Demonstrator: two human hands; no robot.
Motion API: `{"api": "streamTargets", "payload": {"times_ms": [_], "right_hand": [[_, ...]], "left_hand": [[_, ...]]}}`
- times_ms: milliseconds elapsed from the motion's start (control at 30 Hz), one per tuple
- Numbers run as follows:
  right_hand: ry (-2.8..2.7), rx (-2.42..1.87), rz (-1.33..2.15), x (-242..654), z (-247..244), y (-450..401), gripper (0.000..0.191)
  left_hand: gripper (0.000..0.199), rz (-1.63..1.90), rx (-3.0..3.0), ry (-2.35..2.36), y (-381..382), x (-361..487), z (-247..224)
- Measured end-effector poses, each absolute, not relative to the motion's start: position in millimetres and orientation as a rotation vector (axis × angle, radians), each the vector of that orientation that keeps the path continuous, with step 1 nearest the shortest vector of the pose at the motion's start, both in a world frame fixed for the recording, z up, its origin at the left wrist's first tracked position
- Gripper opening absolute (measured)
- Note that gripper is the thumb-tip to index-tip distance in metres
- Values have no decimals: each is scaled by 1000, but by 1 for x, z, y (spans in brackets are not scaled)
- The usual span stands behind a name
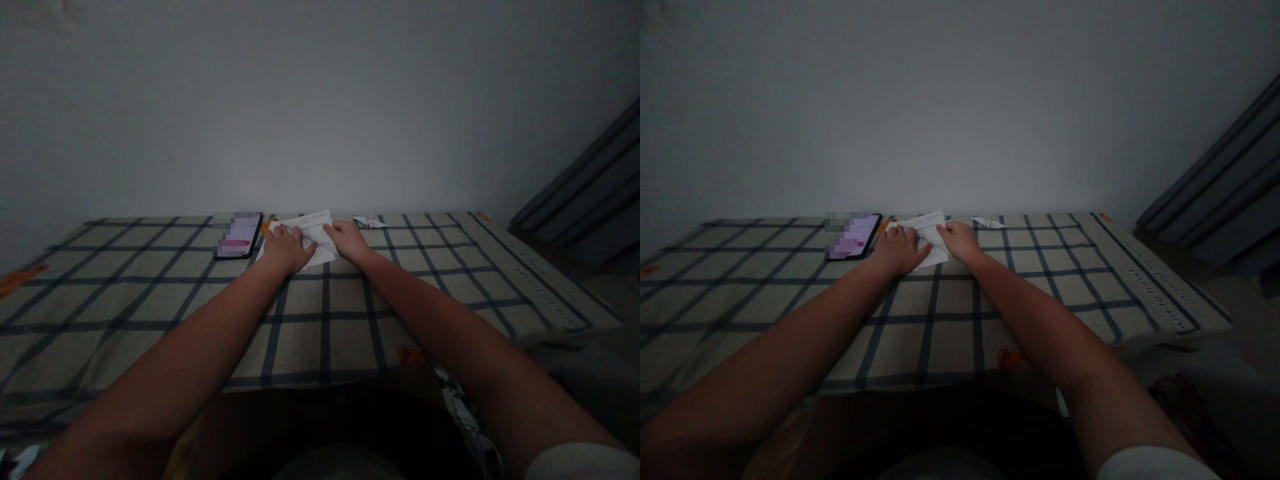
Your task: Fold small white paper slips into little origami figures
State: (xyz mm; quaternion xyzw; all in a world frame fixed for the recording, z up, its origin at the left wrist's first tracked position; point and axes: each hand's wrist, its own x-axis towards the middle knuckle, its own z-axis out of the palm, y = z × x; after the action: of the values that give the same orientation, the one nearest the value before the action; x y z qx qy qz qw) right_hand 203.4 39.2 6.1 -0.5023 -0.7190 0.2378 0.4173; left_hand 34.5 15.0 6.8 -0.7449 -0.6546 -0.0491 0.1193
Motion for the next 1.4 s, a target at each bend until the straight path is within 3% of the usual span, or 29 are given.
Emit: {"api": "streamTargets", "payload": {"times_ms": [400,1400], "right_hand": [[-1693,-1301,633,204,7,41,31],[-1346,-1216,417,217,7,43,35]], "left_hand": [[93,-60,-2229,-1991,21,30,5],[90,2,-2237,-2041,18,33,13]]}}
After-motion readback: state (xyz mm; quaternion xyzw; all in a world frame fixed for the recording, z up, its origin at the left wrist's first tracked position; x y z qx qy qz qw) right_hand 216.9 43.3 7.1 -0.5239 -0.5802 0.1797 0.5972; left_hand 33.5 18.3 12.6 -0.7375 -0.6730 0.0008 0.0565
